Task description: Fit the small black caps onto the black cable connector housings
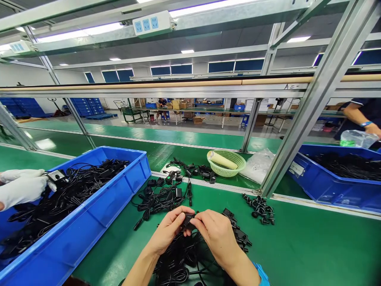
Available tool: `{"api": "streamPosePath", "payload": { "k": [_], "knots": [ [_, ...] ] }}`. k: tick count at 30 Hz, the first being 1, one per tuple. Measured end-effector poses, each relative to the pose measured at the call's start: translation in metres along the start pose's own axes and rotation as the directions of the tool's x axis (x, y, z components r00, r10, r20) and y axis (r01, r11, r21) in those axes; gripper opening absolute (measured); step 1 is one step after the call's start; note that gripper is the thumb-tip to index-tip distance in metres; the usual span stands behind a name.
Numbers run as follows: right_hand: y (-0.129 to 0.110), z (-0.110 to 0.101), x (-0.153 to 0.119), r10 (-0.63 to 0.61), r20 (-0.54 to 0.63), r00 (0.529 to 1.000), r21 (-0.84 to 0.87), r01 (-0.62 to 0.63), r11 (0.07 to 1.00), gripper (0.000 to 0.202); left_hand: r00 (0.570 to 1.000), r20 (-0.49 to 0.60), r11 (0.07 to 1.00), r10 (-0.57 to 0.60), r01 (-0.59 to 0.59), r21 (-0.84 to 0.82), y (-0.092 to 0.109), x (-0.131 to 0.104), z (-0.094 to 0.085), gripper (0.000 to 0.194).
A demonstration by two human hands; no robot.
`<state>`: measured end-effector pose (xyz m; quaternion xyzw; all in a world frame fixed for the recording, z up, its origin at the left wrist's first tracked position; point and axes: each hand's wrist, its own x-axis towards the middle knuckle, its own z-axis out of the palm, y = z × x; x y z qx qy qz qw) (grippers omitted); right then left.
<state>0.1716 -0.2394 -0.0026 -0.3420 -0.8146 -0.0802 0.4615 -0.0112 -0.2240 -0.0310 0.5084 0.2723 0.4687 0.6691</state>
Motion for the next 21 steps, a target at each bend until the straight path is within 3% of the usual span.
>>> {"api": "streamPosePath", "payload": {
  "k": [4,6,10,12,17,21],
  "knots": [
    [0.003,-0.003,0.0,0.092,0.076,0.993,0.248,-0.109,0.963,0.015,1.0,-0.027,0.999,-0.001,0.0,-0.034,-0.003,0.0,-0.001,0.038],
    [0.004,-0.004,-0.002,0.081,0.119,0.99,0.299,-0.114,0.948,0.011,0.999,-0.032,0.999,-0.006,0.005,-0.033,-0.003,0.0,-0.003,0.038],
    [0.003,0.002,-0.008,-0.014,0.052,0.999,0.044,0.012,0.999,0.021,1.0,-0.026,1.0,-0.001,0.001,0.018,-0.006,-0.002,-0.007,0.04],
    [0.002,0.008,-0.009,-0.017,0.02,1.0,-0.068,0.018,0.997,0.032,0.999,-0.034,0.998,0.008,-0.006,0.058,-0.008,-0.003,-0.007,0.04],
    [0.002,0.014,-0.011,0.121,0.093,0.988,-0.038,-0.117,0.992,0.045,0.998,-0.061,0.99,0.018,-0.009,0.144,-0.006,-0.005,-0.007,0.042],
    [-0.004,0.018,-0.017,0.145,0.133,0.98,-0.048,-0.14,0.989,0.05,1.0,-0.027,0.973,0.006,0.0,0.229,-0.004,-0.009,-0.012,0.042]
  ]
}}
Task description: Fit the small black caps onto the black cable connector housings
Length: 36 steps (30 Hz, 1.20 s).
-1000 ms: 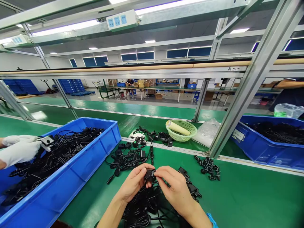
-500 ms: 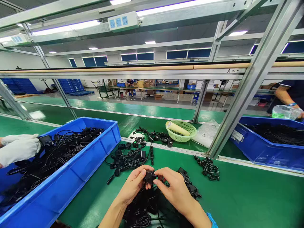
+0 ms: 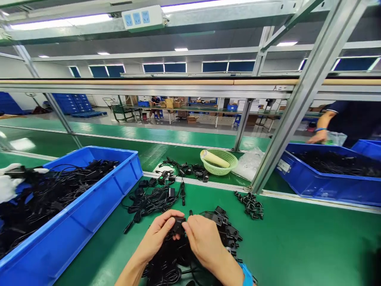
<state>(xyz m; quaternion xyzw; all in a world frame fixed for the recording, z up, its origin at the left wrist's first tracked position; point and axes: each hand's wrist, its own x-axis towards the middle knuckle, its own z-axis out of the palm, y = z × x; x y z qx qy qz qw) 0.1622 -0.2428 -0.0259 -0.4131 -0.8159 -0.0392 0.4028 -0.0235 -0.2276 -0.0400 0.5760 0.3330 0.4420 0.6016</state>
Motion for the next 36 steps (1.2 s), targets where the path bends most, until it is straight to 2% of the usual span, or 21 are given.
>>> {"api": "streamPosePath", "payload": {
  "k": [2,4,5,7,8,10,11,13,15,17,19,22,24,26,29,31,33,36],
  "knots": [
    [-0.005,0.002,-0.002,0.109,0.089,0.99,0.025,-0.112,0.993,0.052,1.0,-0.009,0.999,0.007,-0.007,0.046,-0.003,-0.005,-0.004,0.042],
    [-0.01,0.001,-0.002,0.216,0.195,0.957,0.075,-0.234,0.969,0.037,0.998,-0.058,0.998,0.012,-0.009,0.06,-0.005,-0.01,-0.01,0.041],
    [-0.013,0.0,-0.001,0.219,0.246,0.944,0.102,-0.25,0.963,0.032,0.998,-0.07,0.998,0.009,-0.004,0.061,-0.005,-0.011,-0.013,0.041],
    [-0.017,-0.004,0.002,0.147,0.33,0.932,0.155,-0.208,0.966,0.057,0.999,-0.032,0.996,0.008,-0.005,0.088,-0.002,-0.012,-0.019,0.043],
    [-0.018,-0.007,0.003,0.103,0.369,0.924,0.177,-0.179,0.968,0.061,1.0,0.008,0.991,0.015,-0.016,0.134,0.0,-0.009,-0.022,0.043],
    [-0.016,-0.01,0.004,0.063,0.41,0.91,0.21,-0.161,0.964,0.048,0.998,0.04,0.951,0.058,-0.067,0.3,0.008,0.001,-0.032,0.039],
    [-0.012,-0.011,0.003,0.07,0.394,0.917,0.229,-0.171,0.958,0.043,0.995,0.011,0.905,0.095,-0.091,0.415,0.012,0.01,-0.039,0.038],
    [-0.003,-0.012,0.0,0.079,0.32,0.944,0.268,-0.171,0.948,0.044,0.978,-0.087,0.741,0.189,-0.084,0.666,0.02,0.031,-0.054,0.034],
    [0.005,-0.013,-0.005,0.049,0.254,0.966,0.251,-0.115,0.961,0.047,0.962,-0.14,0.492,0.235,0.007,0.87,0.027,0.055,-0.067,0.025],
    [0.01,-0.013,-0.01,-0.008,0.214,0.977,0.187,-0.033,0.982,0.049,0.958,-0.188,0.275,0.217,0.125,0.953,0.03,0.077,-0.075,0.026],
    [0.012,-0.014,-0.016,-0.069,0.179,0.981,0.137,0.044,0.99,0.051,0.954,-0.242,0.172,0.176,0.212,0.962,0.03,0.094,-0.078,0.025],
    [0.011,-0.016,-0.025,-0.14,0.147,0.979,0.127,0.122,0.984,0.054,0.951,-0.299,0.133,0.08,0.287,0.949,0.025,0.108,-0.081,0.031],
    [0.01,-0.016,-0.029,-0.164,0.161,0.973,0.144,0.141,0.979,0.055,0.949,-0.314,0.127,-0.002,0.312,0.941,0.022,0.11,-0.087,0.029],
    [0.01,-0.017,-0.03,-0.142,0.178,0.974,0.176,0.11,0.978,0.055,0.952,-0.302,0.154,-0.056,0.307,0.939,0.021,0.108,-0.097,0.026],
    [0.01,-0.017,-0.022,-0.022,0.191,0.981,0.306,-0.039,0.951,0.049,0.968,-0.242,0.214,-0.071,0.251,0.944,0.021,0.098,-0.112,0.052],
    [0.014,-0.016,-0.008,0.095,0.205,0.974,0.424,-0.176,0.889,0.038,0.977,-0.204,0.325,-0.068,0.215,0.921,0.019,0.09,-0.121,0.061],
    [0.024,-0.014,0.009,0.227,0.221,0.948,0.511,-0.311,0.801,0.029,0.977,-0.209,0.498,-0.043,0.202,0.843,0.015,0.082,-0.126,0.058],
    [0.048,-0.014,0.031,0.415,0.283,0.864,0.596,-0.498,0.63,0.041,0.949,-0.302,0.759,0.085,0.135,0.638,0.013,0.069,-0.128,0.043]
  ]
}}
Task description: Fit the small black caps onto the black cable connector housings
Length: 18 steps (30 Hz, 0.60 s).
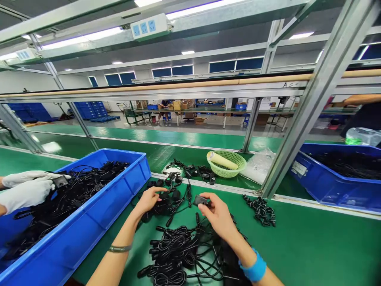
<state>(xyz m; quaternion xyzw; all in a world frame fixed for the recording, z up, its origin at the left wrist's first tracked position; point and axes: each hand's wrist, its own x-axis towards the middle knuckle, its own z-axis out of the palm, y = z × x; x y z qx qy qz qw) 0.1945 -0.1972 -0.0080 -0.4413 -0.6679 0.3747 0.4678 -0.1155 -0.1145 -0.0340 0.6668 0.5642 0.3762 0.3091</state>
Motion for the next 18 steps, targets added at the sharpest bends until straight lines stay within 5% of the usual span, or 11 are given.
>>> {"api": "streamPosePath", "payload": {
  "k": [2,4,6,7,9,12,15,18],
  "knots": [
    [0.003,-0.013,0.012,0.103,0.006,0.995,0.099,-0.103,0.99,0.053,0.979,-0.202,0.962,0.041,-0.093,-0.256,0.003,-0.009,-0.002,0.046],
    [0.005,-0.026,0.016,0.141,0.019,0.99,0.14,-0.143,0.98,0.058,0.897,-0.442,0.868,0.03,-0.243,-0.434,0.008,-0.015,-0.003,0.056],
    [0.004,-0.033,0.013,0.137,0.021,0.99,0.14,-0.138,0.98,0.058,0.821,-0.57,0.85,0.032,-0.323,-0.417,0.012,-0.017,-0.001,0.051],
    [0.003,-0.034,0.01,0.133,0.025,0.991,0.136,-0.135,0.982,0.057,0.825,-0.561,0.879,0.072,-0.319,-0.355,0.013,-0.017,0.0,0.044],
    [0.003,-0.034,0.003,0.123,0.037,0.992,0.113,-0.126,0.986,0.053,0.898,-0.407,0.953,0.164,-0.252,-0.171,0.013,-0.014,0.002,0.035],
    [0.007,-0.03,-0.007,0.099,0.051,0.994,0.027,-0.1,0.995,0.046,0.982,-0.124,0.972,0.143,-0.116,0.206,0.005,-0.008,0.0,0.052],
    [0.01,-0.028,-0.016,0.037,0.069,0.997,-0.081,-0.032,0.996,0.038,0.994,0.089,0.861,0.056,-0.093,0.5,-0.003,-0.007,-0.003,0.063],
    [-0.001,-0.024,-0.021,-0.07,0.114,0.991,-0.167,0.088,0.982,0.029,0.979,0.195,0.822,0.054,-0.154,0.549,-0.005,-0.008,-0.003,0.043]
  ]
}}
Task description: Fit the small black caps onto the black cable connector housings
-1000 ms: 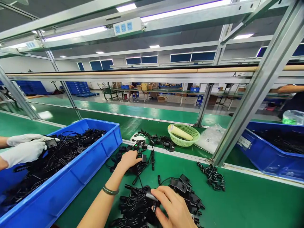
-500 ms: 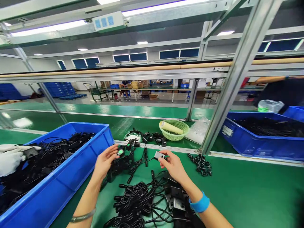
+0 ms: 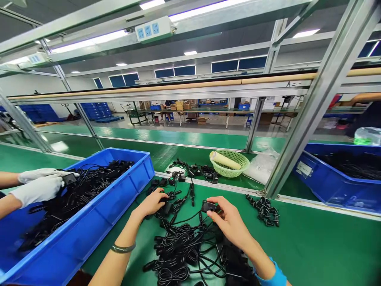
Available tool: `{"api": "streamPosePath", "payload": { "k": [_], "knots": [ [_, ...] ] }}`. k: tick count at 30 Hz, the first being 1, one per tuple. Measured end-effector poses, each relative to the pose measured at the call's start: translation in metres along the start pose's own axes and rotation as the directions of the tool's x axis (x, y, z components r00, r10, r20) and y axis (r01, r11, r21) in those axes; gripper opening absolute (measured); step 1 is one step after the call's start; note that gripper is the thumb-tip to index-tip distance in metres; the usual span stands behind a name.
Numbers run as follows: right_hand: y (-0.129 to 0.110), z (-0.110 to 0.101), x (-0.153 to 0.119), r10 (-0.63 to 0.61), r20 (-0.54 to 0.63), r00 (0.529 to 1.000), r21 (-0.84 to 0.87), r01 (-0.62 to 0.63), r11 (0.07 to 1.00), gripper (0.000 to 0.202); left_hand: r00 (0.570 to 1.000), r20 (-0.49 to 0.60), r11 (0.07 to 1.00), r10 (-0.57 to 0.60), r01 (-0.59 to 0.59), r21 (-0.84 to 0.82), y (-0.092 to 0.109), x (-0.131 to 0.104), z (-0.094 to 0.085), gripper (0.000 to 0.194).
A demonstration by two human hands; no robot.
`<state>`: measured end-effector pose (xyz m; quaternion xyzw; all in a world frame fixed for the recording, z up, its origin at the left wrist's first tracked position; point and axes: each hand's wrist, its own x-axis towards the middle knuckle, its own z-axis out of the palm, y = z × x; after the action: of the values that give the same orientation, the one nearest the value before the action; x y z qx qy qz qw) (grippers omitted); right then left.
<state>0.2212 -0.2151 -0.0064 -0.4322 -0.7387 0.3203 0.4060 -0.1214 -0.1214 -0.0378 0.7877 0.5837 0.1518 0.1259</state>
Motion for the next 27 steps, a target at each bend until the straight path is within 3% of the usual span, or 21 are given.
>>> {"api": "streamPosePath", "payload": {
  "k": [3,5,6,7,8,9,10,11,12,14,15,17,19,22,25,27],
  "knots": [
    [-0.023,0.005,0.003,-0.157,0.078,0.984,0.005,0.157,0.988,0.029,0.995,-0.1,1.0,0.007,-0.007,0.002,0.005,0.0,-0.005,0.027],
    [-0.04,0.01,0.01,-0.235,0.085,0.968,0.12,0.225,0.967,0.029,0.952,-0.306,0.997,-0.012,-0.011,-0.076,0.011,-0.002,-0.016,0.027],
    [-0.047,0.011,0.014,-0.252,0.072,0.965,0.22,0.231,0.948,0.029,0.884,-0.465,0.985,-0.037,-0.047,-0.168,0.015,-0.003,-0.023,0.029],
    [-0.054,0.012,0.019,-0.255,0.046,0.966,0.341,0.224,0.913,0.03,0.77,-0.631,0.949,-0.09,-0.126,-0.29,0.02,-0.006,-0.032,0.034],
    [-0.06,0.011,0.024,-0.244,0.006,0.97,0.47,0.213,0.857,0.033,0.628,-0.757,0.873,-0.179,-0.253,-0.417,0.025,-0.01,-0.042,0.04],
    [-0.064,0.009,0.029,-0.221,-0.044,0.974,0.582,0.205,0.787,0.037,0.505,-0.811,0.75,-0.294,-0.405,-0.524,0.03,-0.014,-0.053,0.044],
    [-0.065,0.006,0.034,-0.186,-0.1,0.978,0.655,0.205,0.727,0.042,0.446,-0.795,0.582,-0.412,-0.543,-0.606,0.035,-0.019,-0.064,0.045],
    [-0.064,0.002,0.039,-0.138,-0.15,0.979,0.681,0.203,0.704,0.046,0.462,-0.726,0.367,-0.509,-0.646,-0.669,0.04,-0.024,-0.074,0.04],
    [-0.059,-0.004,0.043,-0.083,-0.184,0.979,0.667,0.187,0.721,0.051,0.54,-0.626,0.12,-0.563,-0.696,-0.708,0.045,-0.03,-0.082,0.032],
    [-0.041,-0.015,0.049,0.022,-0.174,0.984,0.543,0.078,0.836,0.058,0.75,-0.426,-0.361,-0.506,-0.633,-0.685,0.052,-0.04,-0.094,0.025],
    [-0.028,-0.02,0.05,0.069,-0.14,0.988,0.448,0.0,0.894,0.062,0.827,-0.363,-0.539,-0.429,-0.557,-0.632,0.055,-0.043,-0.097,0.032],
    [0.001,-0.029,0.046,0.136,-0.097,0.986,0.208,-0.113,0.972,0.067,0.907,-0.312,-0.726,-0.283,-0.415,-0.549,0.062,-0.045,-0.094,0.044],
    [0.029,-0.034,0.037,0.187,-0.122,0.975,0.068,-0.179,0.981,0.067,0.948,-0.248,-0.752,-0.197,-0.308,-0.582,0.072,-0.041,-0.084,0.048],
    [0.056,-0.041,0.02,0.216,-0.149,0.965,-0.127,-0.235,0.964,0.055,0.996,0.007,-0.679,-0.085,-0.053,-0.732,0.099,-0.025,-0.06,0.044],
    [0.063,-0.046,0.005,0.214,-0.069,0.974,-0.279,-0.225,0.933,0.041,0.964,0.263,-0.564,-0.045,0.192,-0.803,0.131,-0.004,-0.03,0.033],
    [0.062,-0.048,-0.002,0.206,-0.012,0.979,-0.335,-0.198,0.921,0.036,0.944,0.321,-0.475,-0.079,0.247,-0.845,0.149,0.01,-0.006,0.022]
  ]
}}
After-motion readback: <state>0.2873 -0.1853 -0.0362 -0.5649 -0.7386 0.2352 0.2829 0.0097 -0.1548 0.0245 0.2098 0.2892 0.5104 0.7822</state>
